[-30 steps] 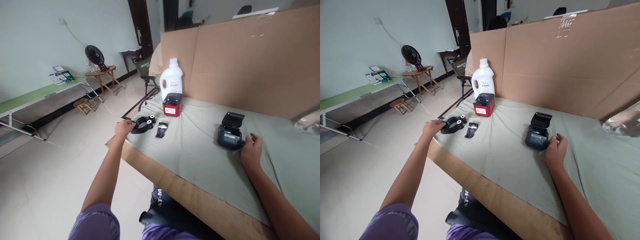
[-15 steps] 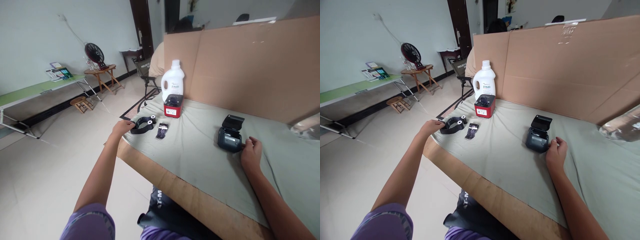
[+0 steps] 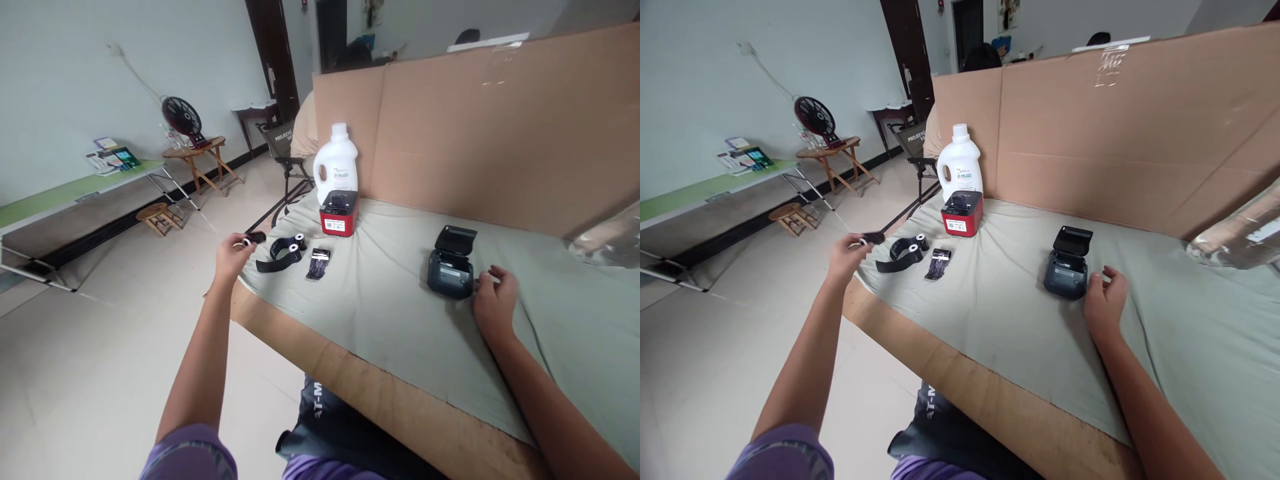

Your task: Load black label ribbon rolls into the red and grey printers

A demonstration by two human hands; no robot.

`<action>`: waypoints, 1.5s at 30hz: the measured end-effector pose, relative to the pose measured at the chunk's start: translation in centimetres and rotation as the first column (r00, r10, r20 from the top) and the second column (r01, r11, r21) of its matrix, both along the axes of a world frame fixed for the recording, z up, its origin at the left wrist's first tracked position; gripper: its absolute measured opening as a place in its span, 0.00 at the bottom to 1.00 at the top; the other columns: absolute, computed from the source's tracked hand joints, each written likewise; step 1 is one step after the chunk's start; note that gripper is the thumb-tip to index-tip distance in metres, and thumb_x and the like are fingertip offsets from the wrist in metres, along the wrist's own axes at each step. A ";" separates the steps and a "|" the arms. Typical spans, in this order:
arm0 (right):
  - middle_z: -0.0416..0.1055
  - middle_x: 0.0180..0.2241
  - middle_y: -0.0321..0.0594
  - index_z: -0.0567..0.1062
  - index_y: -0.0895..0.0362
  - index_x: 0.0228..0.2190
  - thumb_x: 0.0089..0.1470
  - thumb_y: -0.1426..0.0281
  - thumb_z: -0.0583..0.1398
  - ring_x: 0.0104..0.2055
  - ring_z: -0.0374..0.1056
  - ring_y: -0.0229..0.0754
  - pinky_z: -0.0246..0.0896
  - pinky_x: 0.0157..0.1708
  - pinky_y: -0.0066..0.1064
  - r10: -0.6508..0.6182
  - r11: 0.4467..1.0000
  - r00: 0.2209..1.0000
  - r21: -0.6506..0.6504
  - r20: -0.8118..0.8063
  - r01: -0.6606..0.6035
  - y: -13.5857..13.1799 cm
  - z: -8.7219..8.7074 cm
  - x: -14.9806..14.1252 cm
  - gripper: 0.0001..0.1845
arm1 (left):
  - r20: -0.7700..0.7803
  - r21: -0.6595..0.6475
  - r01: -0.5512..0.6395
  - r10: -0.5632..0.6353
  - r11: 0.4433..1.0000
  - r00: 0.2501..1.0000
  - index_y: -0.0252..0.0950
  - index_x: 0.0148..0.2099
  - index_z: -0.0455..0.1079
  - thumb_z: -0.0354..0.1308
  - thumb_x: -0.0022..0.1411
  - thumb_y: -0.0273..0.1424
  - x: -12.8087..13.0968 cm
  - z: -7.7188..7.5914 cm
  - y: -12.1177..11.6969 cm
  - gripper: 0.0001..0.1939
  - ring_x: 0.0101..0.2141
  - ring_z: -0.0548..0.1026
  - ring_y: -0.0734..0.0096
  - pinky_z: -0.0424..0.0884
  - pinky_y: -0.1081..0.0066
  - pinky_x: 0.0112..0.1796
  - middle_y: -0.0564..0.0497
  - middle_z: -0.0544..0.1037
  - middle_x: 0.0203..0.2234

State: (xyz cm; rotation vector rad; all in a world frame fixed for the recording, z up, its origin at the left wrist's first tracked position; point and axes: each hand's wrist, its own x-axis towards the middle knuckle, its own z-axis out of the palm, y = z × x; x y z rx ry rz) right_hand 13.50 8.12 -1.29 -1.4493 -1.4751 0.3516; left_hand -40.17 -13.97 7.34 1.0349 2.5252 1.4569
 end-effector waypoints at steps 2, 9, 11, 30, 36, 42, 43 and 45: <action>0.69 0.52 0.56 0.72 0.59 0.49 0.52 0.58 0.57 0.54 0.66 0.58 0.57 0.57 0.55 0.015 0.983 0.989 0.180 0.145 -0.041 -1.0 1.9 -0.6 0.26 | 0.136 0.415 -0.061 0.005 0.908 0.991 0.42 0.49 0.66 0.57 0.61 0.38 2.9 1.1 0.8 0.14 0.41 0.81 0.67 0.75 0.71 0.39 0.50 0.79 0.39; 0.77 0.44 0.43 0.78 0.50 0.43 0.61 0.59 0.57 0.45 0.72 0.50 0.66 0.49 0.46 0.682 0.732 0.732 0.007 0.006 -0.682 -6.5 10.3 -7.5 0.14 | 0.358 0.696 0.195 -0.568 0.692 0.741 0.48 0.52 0.64 0.58 0.64 0.48 21.7 1.9 7.5 0.18 0.56 0.77 0.61 0.75 0.66 0.48 0.50 0.79 0.49; 0.75 0.48 0.41 0.77 0.48 0.48 0.60 0.58 0.59 0.48 0.71 0.49 0.66 0.49 0.45 0.770 0.625 0.621 -0.021 -0.147 -0.780 -6.9 11.3 -9.7 0.17 | 0.424 0.715 0.267 -0.705 0.646 0.568 0.48 0.54 0.64 0.61 0.62 0.50 27.1 0.9 9.3 0.23 0.56 0.77 0.59 0.75 0.64 0.49 0.49 0.79 0.49; 0.74 0.33 0.39 0.79 0.56 0.38 0.49 0.70 0.63 0.30 0.65 0.38 0.60 0.26 0.29 0.593 0.593 0.593 -0.204 -0.544 -0.779 2.5 8.5 -4.4 0.12 | 0.598 0.562 0.373 -0.675 0.738 0.433 0.32 0.29 0.74 0.62 0.61 0.47 36.0 -6.9 12.1 0.22 0.19 0.69 0.77 0.63 0.73 0.23 0.44 0.81 0.26; 0.78 0.41 0.42 0.80 0.57 0.42 0.52 0.75 0.61 0.38 0.71 0.42 0.69 0.37 0.33 0.660 0.656 0.713 -0.282 -0.237 -0.700 3.5 8.2 -2.6 0.15 | 0.589 0.467 0.570 -0.718 0.676 0.370 0.31 0.28 0.75 0.59 0.62 0.50 36.9 -7.4 11.7 0.25 0.20 0.71 0.75 0.63 0.73 0.23 0.43 0.81 0.24; 0.78 0.50 0.47 0.79 0.58 0.50 0.59 0.78 0.58 0.51 0.73 0.49 0.65 0.54 0.40 0.590 0.797 0.773 -0.323 0.235 -0.510 4.7 7.0 -1.3 0.19 | 0.587 0.320 0.715 -0.723 0.621 0.365 0.32 0.24 0.72 0.58 0.60 0.55 37.4 -7.5 11.6 0.30 0.17 0.68 0.77 0.59 0.73 0.20 0.44 0.79 0.21; 0.78 0.52 0.48 0.78 0.58 0.52 0.59 0.77 0.58 0.53 0.72 0.50 0.64 0.56 0.41 0.572 0.811 0.768 -0.337 0.288 -0.478 4.8 6.8 -1.2 0.20 | 0.579 0.299 0.731 -0.726 0.613 0.371 0.33 0.23 0.71 0.58 0.60 0.55 37.5 -7.5 11.6 0.29 0.17 0.67 0.77 0.58 0.73 0.20 0.46 0.77 0.20; 0.76 0.55 0.49 0.76 0.57 0.54 0.61 0.76 0.57 0.57 0.69 0.53 0.62 0.58 0.44 0.551 0.827 0.742 -0.365 0.382 -0.427 4.9 6.5 -1.0 0.21 | 0.562 0.275 0.755 -0.737 0.595 0.375 0.34 0.23 0.71 0.59 0.60 0.53 37.6 -7.5 11.7 0.27 0.16 0.64 0.78 0.58 0.74 0.20 0.50 0.74 0.17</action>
